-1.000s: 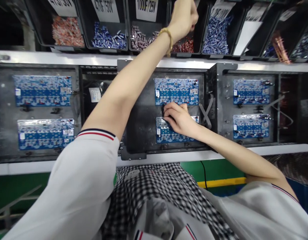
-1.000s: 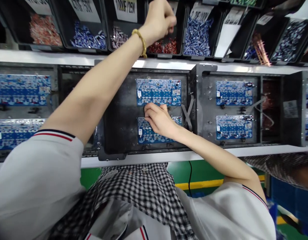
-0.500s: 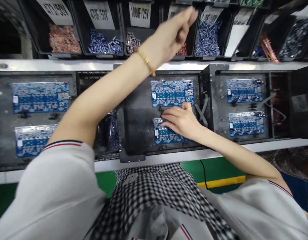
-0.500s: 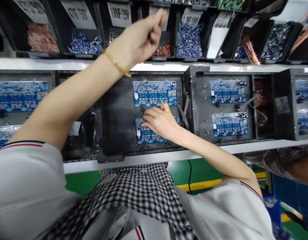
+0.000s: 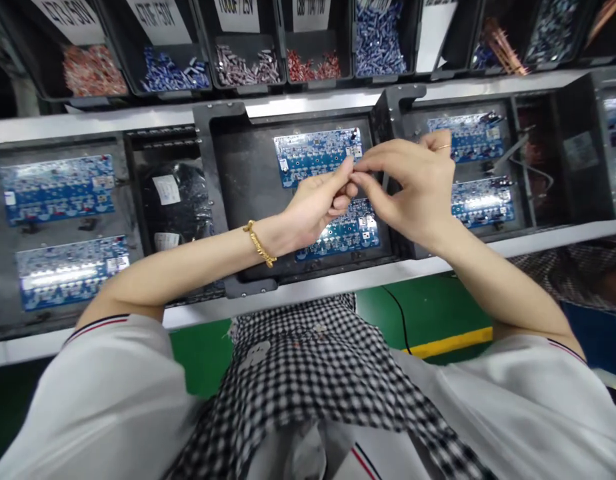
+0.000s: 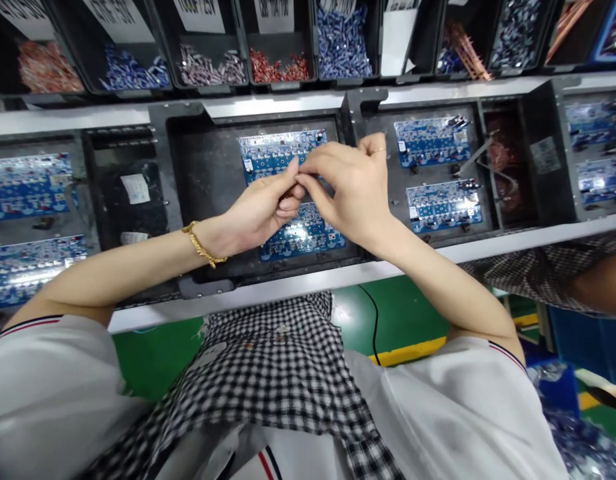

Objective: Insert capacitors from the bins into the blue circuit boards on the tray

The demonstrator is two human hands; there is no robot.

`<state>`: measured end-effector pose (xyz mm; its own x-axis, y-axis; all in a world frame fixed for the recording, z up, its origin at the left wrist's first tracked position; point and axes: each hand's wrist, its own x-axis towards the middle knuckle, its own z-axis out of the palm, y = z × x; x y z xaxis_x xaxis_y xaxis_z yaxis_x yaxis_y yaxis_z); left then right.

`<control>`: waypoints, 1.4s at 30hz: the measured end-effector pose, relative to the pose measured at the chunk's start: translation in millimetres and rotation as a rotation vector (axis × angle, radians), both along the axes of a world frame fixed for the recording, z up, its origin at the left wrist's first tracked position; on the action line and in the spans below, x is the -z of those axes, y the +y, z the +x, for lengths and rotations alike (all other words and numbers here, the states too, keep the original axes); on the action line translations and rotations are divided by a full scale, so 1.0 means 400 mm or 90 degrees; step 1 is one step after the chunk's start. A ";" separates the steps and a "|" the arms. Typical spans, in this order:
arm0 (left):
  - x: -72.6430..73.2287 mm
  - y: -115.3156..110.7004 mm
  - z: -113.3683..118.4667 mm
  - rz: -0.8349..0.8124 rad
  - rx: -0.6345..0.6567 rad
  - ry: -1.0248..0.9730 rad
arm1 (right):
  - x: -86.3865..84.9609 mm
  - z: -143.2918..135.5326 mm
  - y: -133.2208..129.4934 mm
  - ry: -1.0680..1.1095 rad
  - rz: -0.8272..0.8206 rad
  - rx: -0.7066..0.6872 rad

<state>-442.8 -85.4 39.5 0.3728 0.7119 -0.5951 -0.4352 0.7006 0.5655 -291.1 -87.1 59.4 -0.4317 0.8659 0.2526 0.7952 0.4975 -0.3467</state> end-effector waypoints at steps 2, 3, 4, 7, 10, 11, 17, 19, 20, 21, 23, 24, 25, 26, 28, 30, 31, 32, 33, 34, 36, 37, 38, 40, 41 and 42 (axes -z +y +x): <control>0.001 -0.013 -0.007 -0.037 -0.012 -0.023 | 0.001 0.033 -0.025 -0.040 0.015 -0.020; 0.004 -0.023 -0.013 -0.066 -0.025 -0.026 | 0.009 0.052 -0.037 -0.053 0.001 -0.037; 0.009 -0.037 -0.019 -0.096 -0.039 -0.019 | 0.023 0.070 -0.050 -0.061 -0.025 -0.062; 0.028 -0.103 -0.029 -0.161 -0.024 0.020 | 0.080 0.112 -0.085 -0.078 -0.148 -0.154; 0.042 -0.177 -0.025 -0.167 0.069 0.031 | 0.124 0.123 -0.108 -0.109 -0.186 -0.189; 0.045 -0.196 -0.023 -0.162 0.102 0.028 | 0.132 0.122 -0.111 -0.120 -0.184 -0.188; 0.060 -0.220 -0.022 -0.144 0.175 0.027 | 0.131 0.113 -0.111 -0.130 -0.168 -0.176; 0.059 -0.211 -0.022 -0.137 0.180 0.048 | 0.129 0.114 -0.111 -0.137 -0.160 -0.179; 0.058 -0.206 -0.022 -0.135 0.181 0.052 | 0.129 0.115 -0.111 -0.143 -0.157 -0.181; 0.056 -0.201 -0.020 -0.137 0.179 0.051 | 0.129 0.115 -0.112 -0.149 -0.153 -0.183; 0.053 -0.191 -0.017 -0.142 0.165 0.044 | 0.129 0.116 -0.113 -0.158 -0.146 -0.186; 0.052 -0.185 -0.015 -0.142 0.154 0.043 | 0.129 0.116 -0.113 -0.161 -0.142 -0.187; 0.052 -0.179 -0.014 -0.140 0.145 0.042 | 0.129 0.116 -0.114 -0.163 -0.138 -0.189; 0.051 -0.173 -0.013 -0.138 0.140 0.042 | 0.129 0.117 -0.114 -0.164 -0.132 -0.191; 0.052 -0.162 -0.012 -0.133 0.136 0.044 | 0.131 0.118 -0.116 -0.169 -0.109 -0.202; 0.054 -0.153 -0.013 -0.123 0.136 0.047 | 0.132 0.119 -0.117 -0.177 -0.085 -0.211; 0.055 -0.148 -0.013 -0.113 0.132 0.052 | 0.133 0.120 -0.118 -0.181 -0.080 -0.210; 0.056 -0.144 -0.013 -0.103 0.126 0.057 | 0.133 0.120 -0.118 -0.183 -0.082 -0.205; 0.057 -0.140 -0.014 -0.095 0.120 0.062 | 0.133 0.119 -0.117 -0.182 -0.091 -0.197; 0.058 -0.137 -0.013 -0.089 0.116 0.068 | 0.132 0.118 -0.116 -0.178 -0.104 -0.190; 0.060 -0.130 -0.012 -0.089 0.110 0.082 | 0.131 0.116 -0.114 -0.169 -0.128 -0.181; 0.061 -0.126 -0.011 -0.092 0.107 0.089 | 0.131 0.115 -0.113 -0.165 -0.137 -0.179; 0.062 -0.123 -0.011 -0.095 0.102 0.097 | 0.131 0.115 -0.112 -0.162 -0.143 -0.176; 0.064 -0.117 -0.011 -0.101 0.090 0.104 | 0.134 0.115 -0.112 -0.161 -0.149 -0.172; 0.065 -0.115 -0.011 -0.102 0.087 0.103 | 0.136 0.115 -0.113 -0.163 -0.148 -0.174; 0.066 -0.114 -0.012 -0.102 0.086 0.101 | 0.139 0.116 -0.114 -0.167 -0.144 -0.179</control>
